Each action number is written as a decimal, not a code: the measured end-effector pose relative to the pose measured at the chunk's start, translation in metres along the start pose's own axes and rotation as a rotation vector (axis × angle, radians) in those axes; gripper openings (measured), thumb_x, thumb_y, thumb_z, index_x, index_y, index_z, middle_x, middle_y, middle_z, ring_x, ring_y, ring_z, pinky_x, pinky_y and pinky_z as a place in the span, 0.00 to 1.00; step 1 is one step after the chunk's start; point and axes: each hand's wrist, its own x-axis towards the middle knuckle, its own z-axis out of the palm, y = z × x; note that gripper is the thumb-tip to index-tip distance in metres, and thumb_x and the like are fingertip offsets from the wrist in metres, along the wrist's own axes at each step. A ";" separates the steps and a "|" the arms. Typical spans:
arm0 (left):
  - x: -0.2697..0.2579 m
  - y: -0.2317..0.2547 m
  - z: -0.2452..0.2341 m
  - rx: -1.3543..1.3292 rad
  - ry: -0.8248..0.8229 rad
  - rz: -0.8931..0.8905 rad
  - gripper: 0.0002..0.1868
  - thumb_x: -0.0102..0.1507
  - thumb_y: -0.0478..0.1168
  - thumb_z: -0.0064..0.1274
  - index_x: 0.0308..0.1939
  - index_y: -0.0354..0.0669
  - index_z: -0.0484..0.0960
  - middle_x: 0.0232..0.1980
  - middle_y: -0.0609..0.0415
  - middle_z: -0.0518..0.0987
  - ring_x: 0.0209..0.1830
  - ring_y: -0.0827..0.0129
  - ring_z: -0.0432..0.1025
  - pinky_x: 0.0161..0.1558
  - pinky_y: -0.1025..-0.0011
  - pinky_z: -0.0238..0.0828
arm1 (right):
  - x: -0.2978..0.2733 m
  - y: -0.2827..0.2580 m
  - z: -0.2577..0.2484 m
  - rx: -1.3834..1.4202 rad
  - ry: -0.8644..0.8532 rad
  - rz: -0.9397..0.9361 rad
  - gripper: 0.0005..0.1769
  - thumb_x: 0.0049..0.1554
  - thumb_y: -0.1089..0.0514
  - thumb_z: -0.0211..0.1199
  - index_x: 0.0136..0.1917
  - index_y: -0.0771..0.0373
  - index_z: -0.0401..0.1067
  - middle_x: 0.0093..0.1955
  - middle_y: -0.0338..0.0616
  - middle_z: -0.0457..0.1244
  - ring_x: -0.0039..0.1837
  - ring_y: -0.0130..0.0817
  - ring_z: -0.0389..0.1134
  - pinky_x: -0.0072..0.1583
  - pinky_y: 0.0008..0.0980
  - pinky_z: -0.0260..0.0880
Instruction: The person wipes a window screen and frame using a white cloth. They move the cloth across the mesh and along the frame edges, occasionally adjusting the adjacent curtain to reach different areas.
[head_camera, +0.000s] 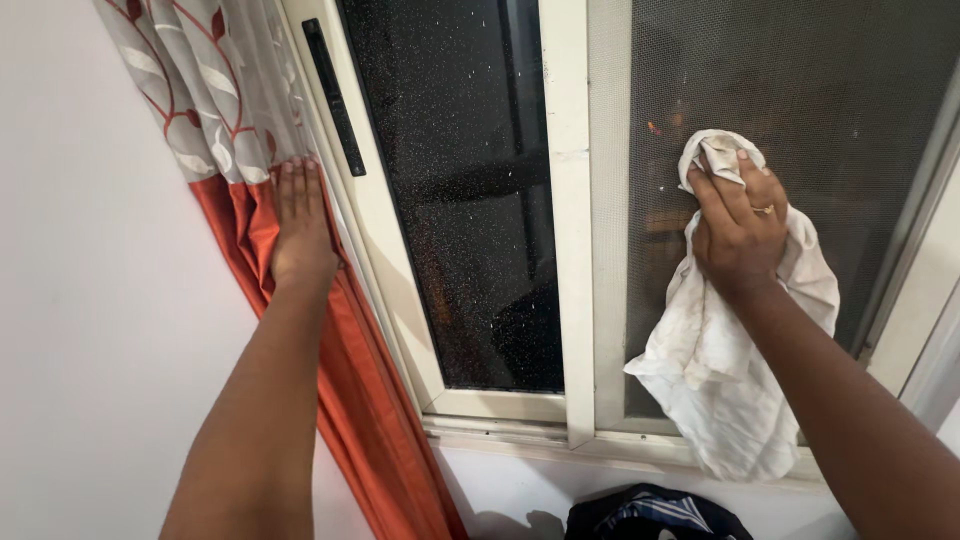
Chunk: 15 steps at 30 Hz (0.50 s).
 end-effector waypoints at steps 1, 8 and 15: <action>0.000 0.000 0.003 -0.090 -0.041 0.027 0.68 0.55 0.59 0.62 0.79 0.23 0.34 0.84 0.36 0.37 0.83 0.44 0.28 0.78 0.53 0.19 | 0.001 -0.002 -0.001 0.018 -0.001 0.010 0.21 0.66 0.67 0.55 0.70 0.63 0.77 0.67 0.46 0.67 0.79 0.46 0.60 0.76 0.49 0.56; -0.003 -0.006 0.003 -0.790 -0.085 0.018 0.81 0.42 0.51 0.77 0.79 0.28 0.29 0.86 0.41 0.33 0.86 0.52 0.26 0.83 0.65 0.24 | 0.012 -0.016 -0.016 0.210 -0.080 0.151 0.28 0.61 0.75 0.50 0.73 0.68 0.71 0.69 0.57 0.64 0.80 0.56 0.58 0.80 0.57 0.51; -0.003 -0.014 -0.006 -0.957 -0.198 0.007 0.83 0.40 0.52 0.78 0.79 0.31 0.27 0.85 0.44 0.29 0.86 0.56 0.23 0.83 0.67 0.25 | 0.053 -0.089 -0.005 0.308 -0.003 0.051 0.14 0.67 0.73 0.51 0.63 0.69 0.72 0.59 0.57 0.68 0.70 0.52 0.66 0.80 0.56 0.58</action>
